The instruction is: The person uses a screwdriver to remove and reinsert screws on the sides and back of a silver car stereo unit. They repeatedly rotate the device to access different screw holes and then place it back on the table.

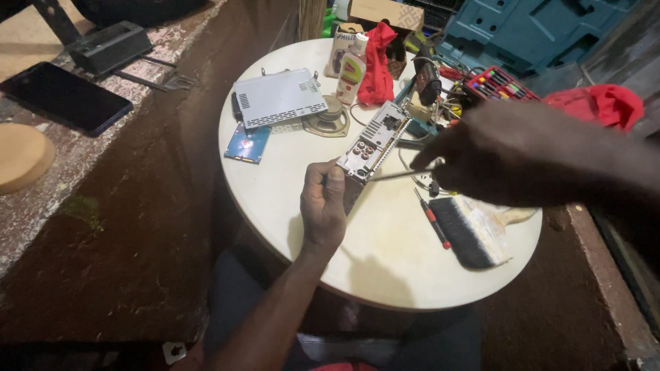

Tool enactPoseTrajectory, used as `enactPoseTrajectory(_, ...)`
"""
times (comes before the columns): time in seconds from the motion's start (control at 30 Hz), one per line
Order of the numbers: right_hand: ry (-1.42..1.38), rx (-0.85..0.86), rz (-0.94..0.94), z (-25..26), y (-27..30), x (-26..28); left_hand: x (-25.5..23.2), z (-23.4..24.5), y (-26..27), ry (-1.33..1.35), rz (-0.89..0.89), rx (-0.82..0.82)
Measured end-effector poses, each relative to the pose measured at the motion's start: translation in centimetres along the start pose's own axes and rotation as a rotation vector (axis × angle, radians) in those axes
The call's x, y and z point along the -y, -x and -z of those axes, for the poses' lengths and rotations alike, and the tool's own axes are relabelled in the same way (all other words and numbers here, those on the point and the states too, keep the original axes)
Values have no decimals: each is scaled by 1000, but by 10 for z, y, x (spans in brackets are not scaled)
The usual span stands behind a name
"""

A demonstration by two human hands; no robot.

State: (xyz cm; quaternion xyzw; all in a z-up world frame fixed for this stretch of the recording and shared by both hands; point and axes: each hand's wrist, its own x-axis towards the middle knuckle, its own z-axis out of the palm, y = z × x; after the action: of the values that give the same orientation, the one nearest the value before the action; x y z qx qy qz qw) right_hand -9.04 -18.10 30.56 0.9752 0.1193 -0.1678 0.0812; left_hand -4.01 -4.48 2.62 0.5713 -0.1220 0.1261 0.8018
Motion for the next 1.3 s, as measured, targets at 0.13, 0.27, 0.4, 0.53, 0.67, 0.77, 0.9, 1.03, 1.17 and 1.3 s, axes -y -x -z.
enactPoseTrajectory(0.13, -220, 144, -472, -20, 23, 30, 6, 1, -2, -32, 6, -19)
enactPoseTrajectory(0.27, -240, -116, -468, -78, 39, 19, 7, 3, -3, -56, -20, -30)
enactPoseTrajectory(0.4, -391, -462, -261, -139, 45, 10, 4, 3, -3, -2, 58, -23)
enactPoseTrajectory(0.53, -405, -645, -98, -171, 41, 13, 12, 6, -8, -12, -20, 7)
enactPoseTrajectory(0.67, -496, -688, -145, -188, 38, 24, 16, 7, -10, -42, -98, -31)
enactPoseTrajectory(0.77, -527, -704, -193, -202, 34, 35, 18, 9, -12, -30, -117, -45)
enactPoseTrajectory(0.9, -625, -823, -177, -221, 25, 53, 22, 12, -14, -36, -108, -69)
enactPoseTrajectory(1.03, -646, -948, -174, -242, 13, 75, 23, 16, -14, -60, -82, -74)
enactPoseTrajectory(1.17, -732, -933, -174, -256, 8, 74, 19, 24, -16, -23, -56, 32)
enactPoseTrajectory(1.3, -629, -891, -129, -256, 13, 59, -31, 34, -19, -144, 151, 178)
